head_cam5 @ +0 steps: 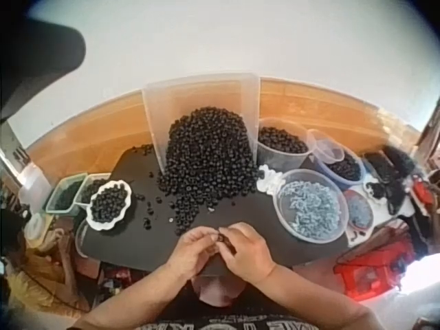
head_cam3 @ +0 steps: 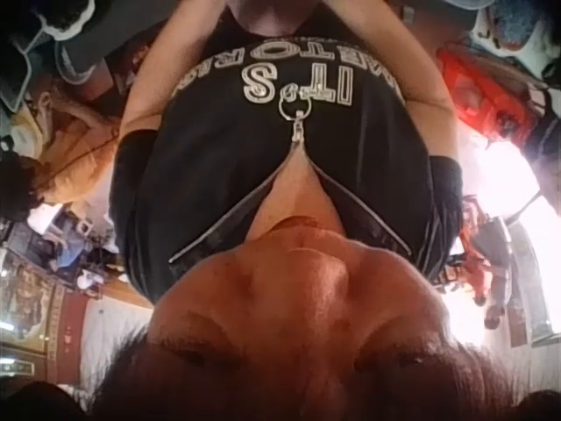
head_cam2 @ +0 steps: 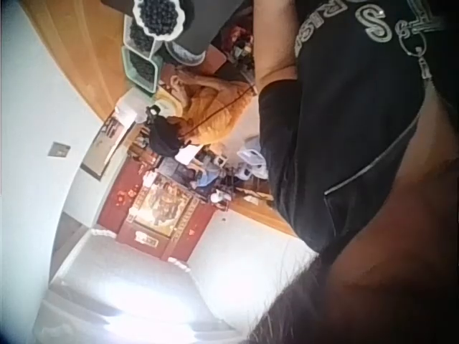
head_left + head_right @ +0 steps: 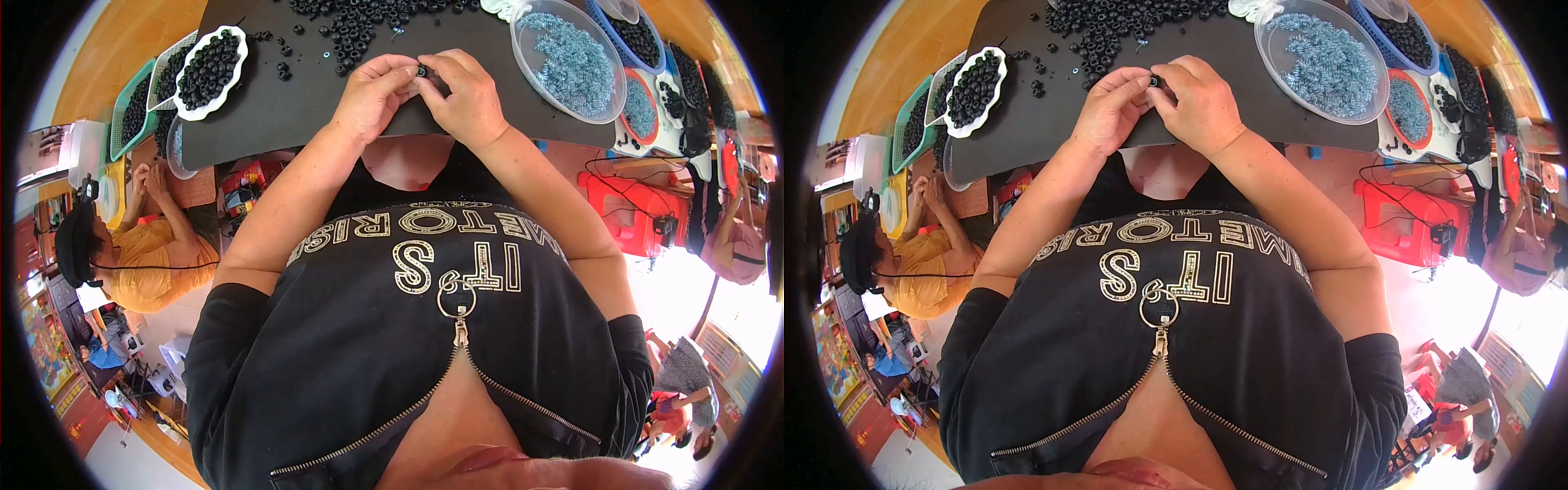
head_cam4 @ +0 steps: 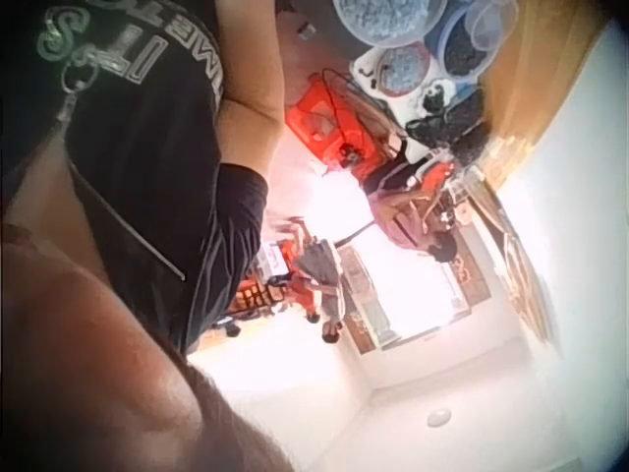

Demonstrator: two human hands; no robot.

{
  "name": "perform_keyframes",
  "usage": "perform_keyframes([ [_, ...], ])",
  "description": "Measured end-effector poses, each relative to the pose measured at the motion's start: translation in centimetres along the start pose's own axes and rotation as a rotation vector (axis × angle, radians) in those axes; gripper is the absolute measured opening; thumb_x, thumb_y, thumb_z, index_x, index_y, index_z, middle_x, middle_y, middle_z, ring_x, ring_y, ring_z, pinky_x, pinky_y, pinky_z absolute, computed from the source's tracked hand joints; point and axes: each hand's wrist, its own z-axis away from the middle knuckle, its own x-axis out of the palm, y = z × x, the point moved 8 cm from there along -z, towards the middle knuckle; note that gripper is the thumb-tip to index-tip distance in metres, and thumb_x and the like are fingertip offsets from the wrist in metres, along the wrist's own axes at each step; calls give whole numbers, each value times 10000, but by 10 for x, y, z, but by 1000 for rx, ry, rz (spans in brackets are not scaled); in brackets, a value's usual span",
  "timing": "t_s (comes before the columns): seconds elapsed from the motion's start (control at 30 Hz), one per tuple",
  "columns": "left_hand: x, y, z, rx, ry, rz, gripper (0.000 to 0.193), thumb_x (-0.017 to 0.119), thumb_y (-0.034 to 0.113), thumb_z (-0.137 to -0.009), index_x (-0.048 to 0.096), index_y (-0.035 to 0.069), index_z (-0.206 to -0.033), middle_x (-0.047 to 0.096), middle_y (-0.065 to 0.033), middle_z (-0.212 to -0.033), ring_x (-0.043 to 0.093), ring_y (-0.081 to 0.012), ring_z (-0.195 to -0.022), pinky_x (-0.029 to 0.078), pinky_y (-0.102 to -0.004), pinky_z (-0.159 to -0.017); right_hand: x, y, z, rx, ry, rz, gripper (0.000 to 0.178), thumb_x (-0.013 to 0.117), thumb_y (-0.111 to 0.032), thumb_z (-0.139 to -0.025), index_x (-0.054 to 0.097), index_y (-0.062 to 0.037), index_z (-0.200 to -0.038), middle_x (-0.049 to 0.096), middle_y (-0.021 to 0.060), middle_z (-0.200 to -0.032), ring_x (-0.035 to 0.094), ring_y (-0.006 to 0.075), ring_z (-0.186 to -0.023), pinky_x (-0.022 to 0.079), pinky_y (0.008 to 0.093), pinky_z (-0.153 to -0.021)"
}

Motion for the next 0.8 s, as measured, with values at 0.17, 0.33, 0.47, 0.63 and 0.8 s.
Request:
perform_keyframes([
  [0.17, -3, -1, -1, 6, -17, 9, 88, 560, 71, -842, 594, 34, -914, 615, -40, -853, 572, -125, -809, 461, -289, -786, 2, 4, -1, 137, -42, -150, 221, 660, -80, -704, 621, -16, -912, 592, 83, -831, 597, 203, -688, 501, 299, -627],
  [0.33, 7, 2, 0, 48, -35, -42, 105, 550, 61, -847, 578, 22, -940, 612, -69, -905, 581, -166, -872, 460, -323, -852, 7, 28, -2, 313, -139, -251, 123, 609, -56, -797, 627, 3, -903, 607, 45, -814, 584, 105, -678, 472, 209, -621],
  [0.47, 6, 2, 0, 75, -17, -90, 118, 538, 47, -854, 566, 4, -961, 608, -92, -933, 588, -203, -908, 451, -339, -887, 23, 49, 10, 596, -183, -507, 100, 604, -57, -811, 632, 15, -875, 618, 41, -781, 568, 96, -629, 458, 198, -607],
  [0.63, 4, 3, 2, 60, 23, -119, 137, 536, 47, -854, 568, 2, -980, 609, -96, -939, 593, -217, -912, 450, -342, -888, 19, 48, 15, 676, -77, -632, 80, 602, -51, -818, 645, -4, -866, 612, 20, -743, 487, 47, -560, 388, 174, -508],
  [0.8, 4, 2, 2, 0, -16, -50, 142, 548, 61, -849, 582, -1, -973, 613, -106, -946, 596, -224, -909, 450, -347, -894, 20, 44, 18, 611, -20, -679, 93, 604, -54, -817, 653, -13, -884, 598, 8, -719, 461, 41, -564, 360, 169, -499],
])
